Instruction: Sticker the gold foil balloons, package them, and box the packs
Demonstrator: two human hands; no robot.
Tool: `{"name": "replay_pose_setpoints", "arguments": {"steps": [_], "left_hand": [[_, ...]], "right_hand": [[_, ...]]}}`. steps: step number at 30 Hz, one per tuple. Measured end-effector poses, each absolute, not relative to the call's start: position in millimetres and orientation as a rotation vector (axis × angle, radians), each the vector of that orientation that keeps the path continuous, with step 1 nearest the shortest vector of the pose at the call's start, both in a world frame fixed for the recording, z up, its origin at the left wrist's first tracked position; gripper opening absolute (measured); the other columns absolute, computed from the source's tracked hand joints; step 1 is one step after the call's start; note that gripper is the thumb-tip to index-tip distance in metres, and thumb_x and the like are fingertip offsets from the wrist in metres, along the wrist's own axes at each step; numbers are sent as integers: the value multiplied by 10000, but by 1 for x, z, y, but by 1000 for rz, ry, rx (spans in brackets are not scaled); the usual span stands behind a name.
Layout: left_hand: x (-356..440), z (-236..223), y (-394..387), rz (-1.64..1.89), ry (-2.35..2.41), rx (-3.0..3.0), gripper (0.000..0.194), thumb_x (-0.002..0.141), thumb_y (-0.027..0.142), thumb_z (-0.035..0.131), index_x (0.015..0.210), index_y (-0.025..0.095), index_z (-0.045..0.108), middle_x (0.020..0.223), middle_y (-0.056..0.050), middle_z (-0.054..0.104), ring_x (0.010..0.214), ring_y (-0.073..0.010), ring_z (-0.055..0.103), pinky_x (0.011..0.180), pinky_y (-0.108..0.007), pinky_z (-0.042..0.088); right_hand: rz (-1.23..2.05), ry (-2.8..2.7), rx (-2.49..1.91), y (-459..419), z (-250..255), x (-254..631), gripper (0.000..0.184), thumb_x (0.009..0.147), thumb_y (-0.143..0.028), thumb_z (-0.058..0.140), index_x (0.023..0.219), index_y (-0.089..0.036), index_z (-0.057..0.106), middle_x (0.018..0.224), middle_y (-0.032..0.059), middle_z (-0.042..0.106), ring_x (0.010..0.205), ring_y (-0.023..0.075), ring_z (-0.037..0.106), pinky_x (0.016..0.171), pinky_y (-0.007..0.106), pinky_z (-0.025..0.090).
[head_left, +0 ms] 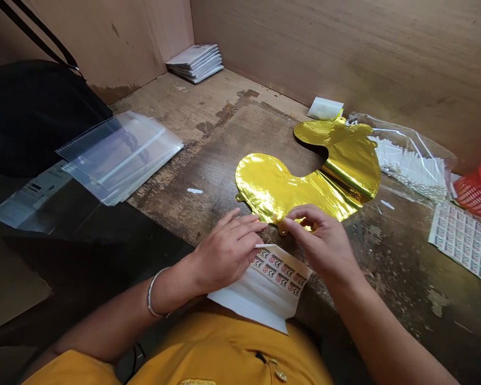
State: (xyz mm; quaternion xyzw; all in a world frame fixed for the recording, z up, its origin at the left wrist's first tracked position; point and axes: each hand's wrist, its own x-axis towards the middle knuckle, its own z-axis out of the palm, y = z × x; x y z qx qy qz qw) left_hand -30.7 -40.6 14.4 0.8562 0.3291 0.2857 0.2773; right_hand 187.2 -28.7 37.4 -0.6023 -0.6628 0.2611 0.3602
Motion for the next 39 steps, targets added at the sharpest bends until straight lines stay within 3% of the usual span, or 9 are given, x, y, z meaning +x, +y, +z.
{"name": "replay_pose_setpoints", "arguments": {"steps": [3, 20, 39], "left_hand": [[-36, 1, -33, 625, 860, 2542, 179, 943, 147, 456, 999, 135, 625, 1360, -143, 589, 1362, -295, 449, 1175, -605, 169], [-36, -14, -33, 636, 843, 2561, 166, 938, 145, 464, 1042, 112, 590, 1325, -130, 620, 1311, -276, 515, 1171, -582, 248], [-37, -12, -31, 626, 840, 2551, 191, 928, 144, 474, 1063, 106, 604, 1320, -136, 622, 1314, -278, 512, 1156, -595, 282]], "right_hand": [[689, -1755, -1583, -14, 24, 179, 110, 801, -276, 650, 735, -190, 668, 776, 30, 664, 718, 160, 607, 660, 301, 477], [646, -1849, -1677, -9, 11, 170, 128, 850, -275, 606, 748, -205, 640, 832, 33, 657, 847, 199, 558, 795, 364, 409], [686, -1976, -1584, 0, 14, 174, 110, 851, -264, 609, 756, -219, 639, 885, 49, 664, 885, 211, 569, 807, 366, 424]]}}
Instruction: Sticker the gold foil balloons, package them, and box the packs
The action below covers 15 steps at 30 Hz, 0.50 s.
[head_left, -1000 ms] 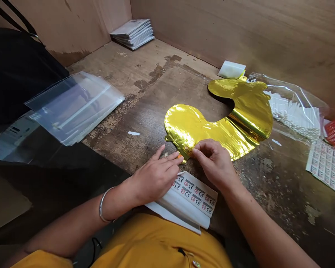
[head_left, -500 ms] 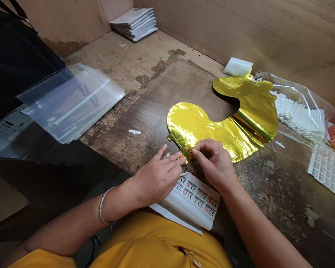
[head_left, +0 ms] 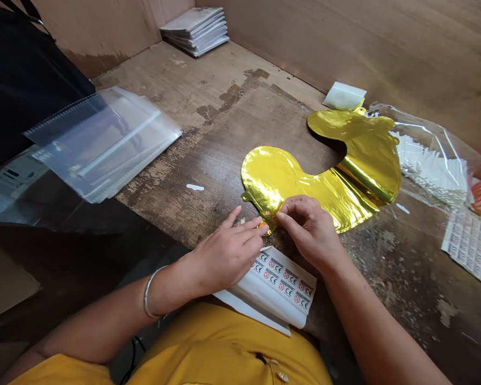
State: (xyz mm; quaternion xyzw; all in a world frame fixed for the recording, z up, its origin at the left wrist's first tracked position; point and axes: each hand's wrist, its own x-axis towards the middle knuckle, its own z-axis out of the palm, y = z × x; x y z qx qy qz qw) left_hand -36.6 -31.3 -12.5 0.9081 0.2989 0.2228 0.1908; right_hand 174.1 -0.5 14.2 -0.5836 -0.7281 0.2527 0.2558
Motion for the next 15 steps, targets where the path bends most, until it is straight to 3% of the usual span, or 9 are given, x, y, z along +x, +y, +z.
{"name": "replay_pose_setpoints", "arguments": {"steps": [15], "left_hand": [[-37, -15, -32, 640, 845, 2555, 200, 933, 156, 481, 1082, 110, 608, 1324, -133, 620, 1318, -266, 508, 1180, -570, 247]], "right_hand": [[713, -1991, -1573, 2, 13, 176, 123, 853, -243, 604, 735, -221, 630, 873, 42, 650, 884, 206, 571, 821, 368, 418]]}}
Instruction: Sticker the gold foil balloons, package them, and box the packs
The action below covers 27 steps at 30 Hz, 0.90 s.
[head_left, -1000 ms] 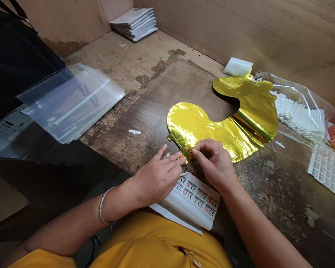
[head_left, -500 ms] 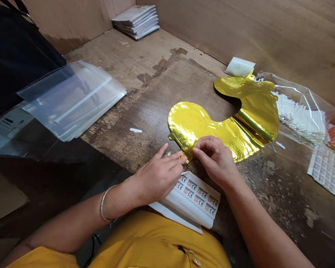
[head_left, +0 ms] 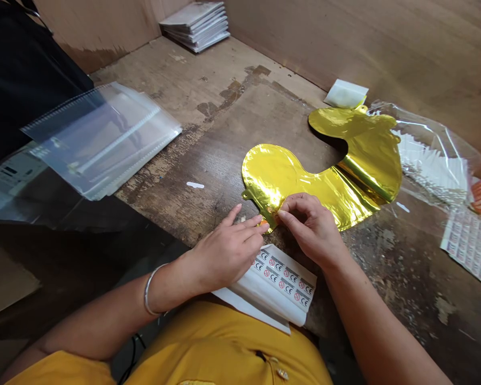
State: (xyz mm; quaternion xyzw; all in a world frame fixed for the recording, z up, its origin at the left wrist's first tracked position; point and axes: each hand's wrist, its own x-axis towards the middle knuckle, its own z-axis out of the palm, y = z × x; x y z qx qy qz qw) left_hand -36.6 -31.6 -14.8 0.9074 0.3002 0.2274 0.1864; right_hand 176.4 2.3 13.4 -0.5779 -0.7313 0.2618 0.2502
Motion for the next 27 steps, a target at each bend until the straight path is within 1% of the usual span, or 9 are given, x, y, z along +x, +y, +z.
{"name": "replay_pose_setpoints", "arguments": {"steps": [8, 21, 27], "left_hand": [[-36, -14, -31, 649, 849, 2549, 196, 930, 148, 485, 1076, 106, 609, 1314, -124, 628, 1311, -267, 515, 1173, -573, 259], [-37, -14, -32, 619, 844, 2540, 201, 928, 146, 480, 1087, 119, 601, 1334, -126, 613, 1338, -260, 486, 1187, -563, 231], [-37, -14, -32, 625, 846, 2553, 199, 935, 149, 475, 1085, 116, 601, 1330, -126, 616, 1326, -261, 500, 1188, -563, 228]], "right_hand": [[730, -2040, -1521, 4, 14, 178, 95, 854, -246, 600, 765, -220, 622, 882, 42, 636, 889, 208, 568, 825, 376, 418], [643, -2076, -1594, 5, 9, 178, 110, 844, -243, 596, 739, -225, 622, 887, 53, 648, 893, 222, 560, 821, 388, 425], [603, -2083, -1629, 5, 9, 176, 128, 845, -244, 600, 720, -220, 612, 874, 57, 635, 882, 225, 549, 809, 387, 420]]}}
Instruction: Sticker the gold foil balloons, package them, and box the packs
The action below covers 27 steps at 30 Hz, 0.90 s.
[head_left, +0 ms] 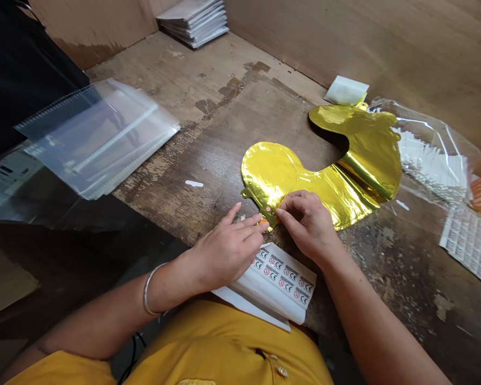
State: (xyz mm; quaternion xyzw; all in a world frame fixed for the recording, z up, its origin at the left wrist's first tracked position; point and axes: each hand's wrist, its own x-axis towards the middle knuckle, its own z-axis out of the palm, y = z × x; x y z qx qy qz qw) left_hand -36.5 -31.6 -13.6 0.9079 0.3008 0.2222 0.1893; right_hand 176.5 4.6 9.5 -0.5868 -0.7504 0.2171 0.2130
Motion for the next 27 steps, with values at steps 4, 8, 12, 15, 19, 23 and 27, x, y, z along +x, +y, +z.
{"name": "replay_pose_setpoints", "arguments": {"steps": [4, 8, 12, 15, 19, 23, 27], "left_hand": [[-36, -13, -31, 643, 849, 2553, 203, 941, 146, 467, 1091, 108, 598, 1309, -124, 632, 1309, -261, 518, 1182, -569, 237], [-36, -11, -30, 639, 848, 2544, 196, 946, 149, 458, 1070, 108, 603, 1303, -129, 636, 1292, -265, 536, 1173, -576, 251], [-36, -11, -30, 640, 841, 2531, 199, 943, 149, 463, 1085, 109, 598, 1313, -126, 629, 1298, -264, 530, 1178, -580, 236], [-37, -12, -30, 642, 834, 2520, 210, 939, 149, 468, 1103, 114, 595, 1312, -123, 631, 1301, -257, 527, 1183, -571, 231], [-36, -12, -29, 651, 828, 2521, 214, 937, 150, 468, 1105, 111, 595, 1299, -127, 638, 1282, -261, 546, 1171, -578, 254], [-37, -11, -29, 640, 825, 2514, 200, 938, 146, 468, 1093, 117, 590, 1296, -118, 641, 1284, -256, 543, 1160, -593, 271], [-39, -8, -30, 623, 824, 2490, 174, 915, 134, 480, 1042, 134, 599, 1340, -135, 594, 1320, -237, 499, 1158, -523, 331]], "right_hand": [[572, -2096, -1651, 3, 8, 173, 151, 849, -265, 610, 705, -221, 595, 860, 58, 621, 876, 228, 543, 799, 386, 417], [368, -2051, -1768, 2, 5, 171, 228, 825, -408, 657, 751, -229, 536, 824, 60, 574, 813, 233, 503, 732, 379, 404], [257, -1914, -1976, 2, 7, 174, 182, 839, -391, 603, 808, -235, 514, 794, 56, 556, 735, 227, 492, 661, 366, 380], [130, -1863, -1900, -1, 11, 173, 114, 895, -281, 481, 946, -220, 563, 922, 95, 606, 817, 249, 542, 720, 397, 409], [70, -2139, -1710, -5, 7, 169, 137, 892, -329, 556, 973, -225, 594, 1039, 114, 617, 938, 273, 546, 788, 412, 434], [74, -1995, -1871, -2, 4, 176, 139, 915, -269, 472, 898, -212, 598, 869, 108, 610, 780, 243, 556, 687, 390, 465], [250, -2326, -1476, -13, 15, 180, 231, 906, -195, 491, 1076, -209, 647, 1126, 115, 663, 1046, 257, 585, 877, 422, 521]]}}
